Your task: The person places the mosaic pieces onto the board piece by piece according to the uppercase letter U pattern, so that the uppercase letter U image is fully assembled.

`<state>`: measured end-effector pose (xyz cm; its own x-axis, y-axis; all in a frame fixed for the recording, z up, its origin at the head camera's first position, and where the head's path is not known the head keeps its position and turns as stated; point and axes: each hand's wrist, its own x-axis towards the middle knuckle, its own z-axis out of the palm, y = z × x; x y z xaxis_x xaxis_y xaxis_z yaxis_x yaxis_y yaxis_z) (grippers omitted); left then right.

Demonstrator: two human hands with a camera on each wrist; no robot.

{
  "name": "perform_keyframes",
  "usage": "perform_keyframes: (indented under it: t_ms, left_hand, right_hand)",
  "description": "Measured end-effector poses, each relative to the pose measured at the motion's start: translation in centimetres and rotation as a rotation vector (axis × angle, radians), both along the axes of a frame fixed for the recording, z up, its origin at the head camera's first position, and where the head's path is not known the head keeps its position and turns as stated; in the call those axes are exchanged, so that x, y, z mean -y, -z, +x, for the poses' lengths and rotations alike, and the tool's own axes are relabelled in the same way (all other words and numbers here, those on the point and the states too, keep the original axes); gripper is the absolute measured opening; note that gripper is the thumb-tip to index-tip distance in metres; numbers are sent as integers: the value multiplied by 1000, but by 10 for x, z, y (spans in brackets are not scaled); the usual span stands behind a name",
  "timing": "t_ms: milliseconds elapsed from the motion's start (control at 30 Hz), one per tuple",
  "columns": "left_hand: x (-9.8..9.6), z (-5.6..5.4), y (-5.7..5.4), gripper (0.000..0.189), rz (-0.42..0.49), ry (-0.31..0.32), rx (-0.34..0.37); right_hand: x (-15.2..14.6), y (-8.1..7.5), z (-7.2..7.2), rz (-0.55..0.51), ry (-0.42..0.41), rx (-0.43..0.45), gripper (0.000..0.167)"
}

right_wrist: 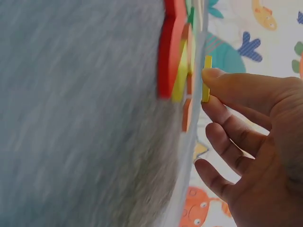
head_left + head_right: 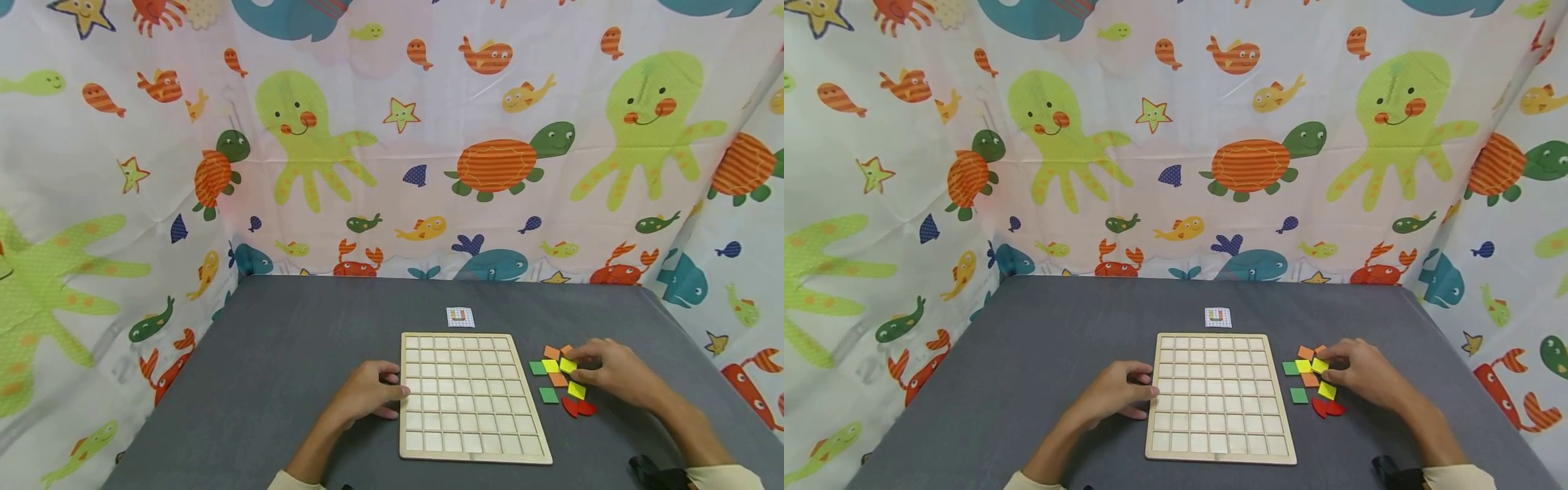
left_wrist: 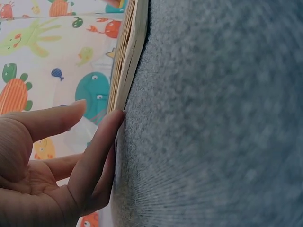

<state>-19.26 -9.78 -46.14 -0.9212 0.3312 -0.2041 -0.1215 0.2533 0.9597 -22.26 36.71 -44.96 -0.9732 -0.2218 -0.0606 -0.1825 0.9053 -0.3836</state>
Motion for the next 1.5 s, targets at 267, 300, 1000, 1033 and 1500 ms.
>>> perform_keyframes:
  t_ms: [267, 300, 1000, 1033, 1500]
  left_hand:
    - [-2, 3, -1, 66, 6, 11, -8]
    - [-2, 3, -2, 67, 5, 12, -8]
    - [-7, 3, 1, 74, -25, -13, -24]
    - [-7, 3, 1, 74, -26, -14, -27]
    - [-9, 3, 1, 75, -40, -27, -17]
  right_hand:
    - [29, -8, 1, -93, -60, -37, 33]
    - [33, -9, 0, -104, -72, -47, 31]
    - [108, -2, -18, -295, -238, -106, 21]
    - [111, -1, -19, -301, -248, -107, 21]
    - [148, 7, -32, -376, -325, -60, 24]
